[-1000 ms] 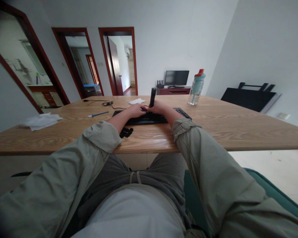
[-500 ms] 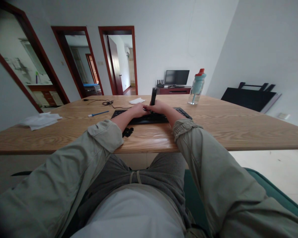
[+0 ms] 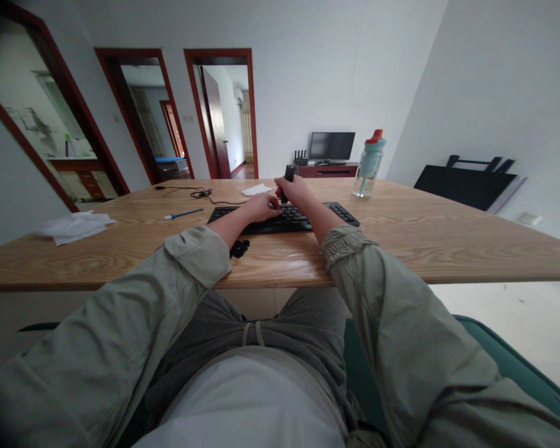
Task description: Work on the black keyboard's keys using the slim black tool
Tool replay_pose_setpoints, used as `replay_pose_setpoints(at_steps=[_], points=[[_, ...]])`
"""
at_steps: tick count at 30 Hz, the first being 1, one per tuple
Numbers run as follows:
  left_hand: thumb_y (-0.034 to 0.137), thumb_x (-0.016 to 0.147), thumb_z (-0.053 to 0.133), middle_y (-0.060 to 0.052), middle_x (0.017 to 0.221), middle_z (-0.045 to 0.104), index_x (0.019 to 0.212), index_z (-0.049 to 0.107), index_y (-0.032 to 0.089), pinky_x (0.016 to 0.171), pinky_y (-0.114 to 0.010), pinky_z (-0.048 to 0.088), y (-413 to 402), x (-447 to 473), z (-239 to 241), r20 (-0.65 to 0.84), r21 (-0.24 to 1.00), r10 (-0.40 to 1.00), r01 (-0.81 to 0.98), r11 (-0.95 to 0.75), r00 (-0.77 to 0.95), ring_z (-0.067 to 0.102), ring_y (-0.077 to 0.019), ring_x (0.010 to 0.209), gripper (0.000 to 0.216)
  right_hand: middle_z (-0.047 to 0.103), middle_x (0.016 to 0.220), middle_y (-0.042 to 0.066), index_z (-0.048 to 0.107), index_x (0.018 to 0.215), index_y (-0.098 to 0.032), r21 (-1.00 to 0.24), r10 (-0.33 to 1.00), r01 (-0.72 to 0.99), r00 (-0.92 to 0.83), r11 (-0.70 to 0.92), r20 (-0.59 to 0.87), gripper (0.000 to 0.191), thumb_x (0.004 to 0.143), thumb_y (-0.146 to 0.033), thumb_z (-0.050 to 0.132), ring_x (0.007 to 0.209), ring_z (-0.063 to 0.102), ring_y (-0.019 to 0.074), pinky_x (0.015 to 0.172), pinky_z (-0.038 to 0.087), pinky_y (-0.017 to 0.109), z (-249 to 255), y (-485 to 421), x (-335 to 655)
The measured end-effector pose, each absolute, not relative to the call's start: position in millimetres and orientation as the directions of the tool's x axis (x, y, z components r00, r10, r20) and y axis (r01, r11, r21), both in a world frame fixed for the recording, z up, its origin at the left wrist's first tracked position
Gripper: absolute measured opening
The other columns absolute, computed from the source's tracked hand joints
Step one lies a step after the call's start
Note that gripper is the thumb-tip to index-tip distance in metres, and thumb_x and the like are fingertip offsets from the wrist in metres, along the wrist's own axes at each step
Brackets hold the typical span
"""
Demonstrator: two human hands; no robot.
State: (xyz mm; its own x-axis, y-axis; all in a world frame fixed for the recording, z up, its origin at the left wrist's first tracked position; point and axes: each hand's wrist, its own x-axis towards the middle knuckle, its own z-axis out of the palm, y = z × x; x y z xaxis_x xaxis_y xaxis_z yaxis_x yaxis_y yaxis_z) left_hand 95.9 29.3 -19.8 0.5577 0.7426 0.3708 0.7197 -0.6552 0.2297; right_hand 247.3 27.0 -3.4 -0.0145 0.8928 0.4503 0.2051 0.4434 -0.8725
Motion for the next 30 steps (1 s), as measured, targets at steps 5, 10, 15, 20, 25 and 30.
replay_pose_setpoints(at_steps=[5, 10, 15, 20, 25, 30], points=[[0.033, 0.08, 0.063, -0.007, 0.09, 0.072, 0.094, 0.076, 0.017, 0.073, -0.03, 0.045, 27.2, 97.7, -17.3, 0.346, 0.202, 0.75, 0.736, -0.646, 0.563, 0.061, -0.0199, 0.077, 0.025, 0.047, 0.064, 0.0, 0.045, 0.082, -0.018, -0.901, 0.906, 0.14, 0.045, 0.411, 0.421, 0.022, 0.087, -0.038, 0.054, 0.055, 0.049, 0.0118, 0.054, 0.043, 0.024, -1.8, 27.3, 235.3], [0.036, 0.083, 0.063, -0.008, 0.087, 0.072, 0.097, 0.077, 0.016, 0.072, -0.029, 0.043, 29.7, 80.7, 3.8, 0.298, 0.233, 0.769, 0.738, -0.633, 0.565, 0.06, -0.0178, 0.074, 0.029, 0.039, 0.06, -0.004, 0.041, 0.08, -0.02, -0.919, 0.915, 0.07, 0.097, 0.387, 0.393, 0.018, 0.089, -0.034, 0.05, 0.049, 0.042, 0.0104, 0.052, 0.039, 0.024, -0.1, 32.1, 229.7], [0.036, 0.082, 0.062, -0.009, 0.09, 0.073, 0.097, 0.077, 0.012, 0.071, -0.028, 0.043, 41.8, 17.8, 20.3, 0.404, 0.31, 0.812, 0.772, -0.555, 0.422, 0.062, -0.0174, 0.078, 0.032, 0.038, 0.057, -0.005, 0.04, 0.078, -0.02, -0.93, 0.922, 0.01, 0.132, 0.366, 0.364, 0.024, 0.089, -0.036, 0.055, 0.045, 0.039, 0.009, 0.047, 0.036, 0.023, -0.4, 35.6, 228.1], [0.031, 0.077, 0.067, -0.008, 0.093, 0.074, 0.096, 0.077, 0.015, 0.075, -0.028, 0.046, 51.9, -33.3, 6.8, 0.32, 0.364, 0.891, 0.826, -0.431, 0.324, 0.064, -0.0204, 0.084, 0.027, 0.039, 0.056, -0.005, 0.043, 0.076, -0.019, -0.914, 0.912, -0.076, 0.138, 0.398, 0.386, 0.026, 0.088, -0.033, 0.061, 0.044, 0.038, 0.0076, 0.042, 0.034, 0.021, -1.9, 34.3, 229.3], [0.036, 0.079, 0.065, -0.007, 0.097, 0.074, 0.1, 0.077, 0.018, 0.076, -0.028, 0.046, 51.2, -26.7, 3.4, 0.328, 0.399, 0.88, 0.794, -0.458, 0.343, 0.065, -0.0199, 0.087, 0.03, 0.043, 0.057, -0.004, 0.046, 0.077, -0.018, -0.928, 0.933, -0.104, 0.078, 0.359, 0.352, 0.026, 0.083, -0.03, 0.068, 0.046, 0.041, 0.0074, 0.044, 0.038, 0.02, -10.4, 30.7, 231.2], [0.038, 0.077, 0.065, -0.005, 0.089, 0.074, 0.096, 0.078, 0.02, 0.073, -0.029, 0.044, 54.3, -22.2, 1.9, 0.32, 0.346, 0.876, 0.816, -0.463, 0.361, 0.064, -0.0203, 0.082, 0.029, 0.042, 0.055, -0.004, 0.049, 0.077, -0.017, -0.96, 0.957, -0.037, 0.098, 0.277, 0.273, 0.023, 0.088, -0.032, 0.063, 0.045, 0.04, 0.0079, 0.042, 0.034, 0.021, -19.2, 30.7, 226.1]])
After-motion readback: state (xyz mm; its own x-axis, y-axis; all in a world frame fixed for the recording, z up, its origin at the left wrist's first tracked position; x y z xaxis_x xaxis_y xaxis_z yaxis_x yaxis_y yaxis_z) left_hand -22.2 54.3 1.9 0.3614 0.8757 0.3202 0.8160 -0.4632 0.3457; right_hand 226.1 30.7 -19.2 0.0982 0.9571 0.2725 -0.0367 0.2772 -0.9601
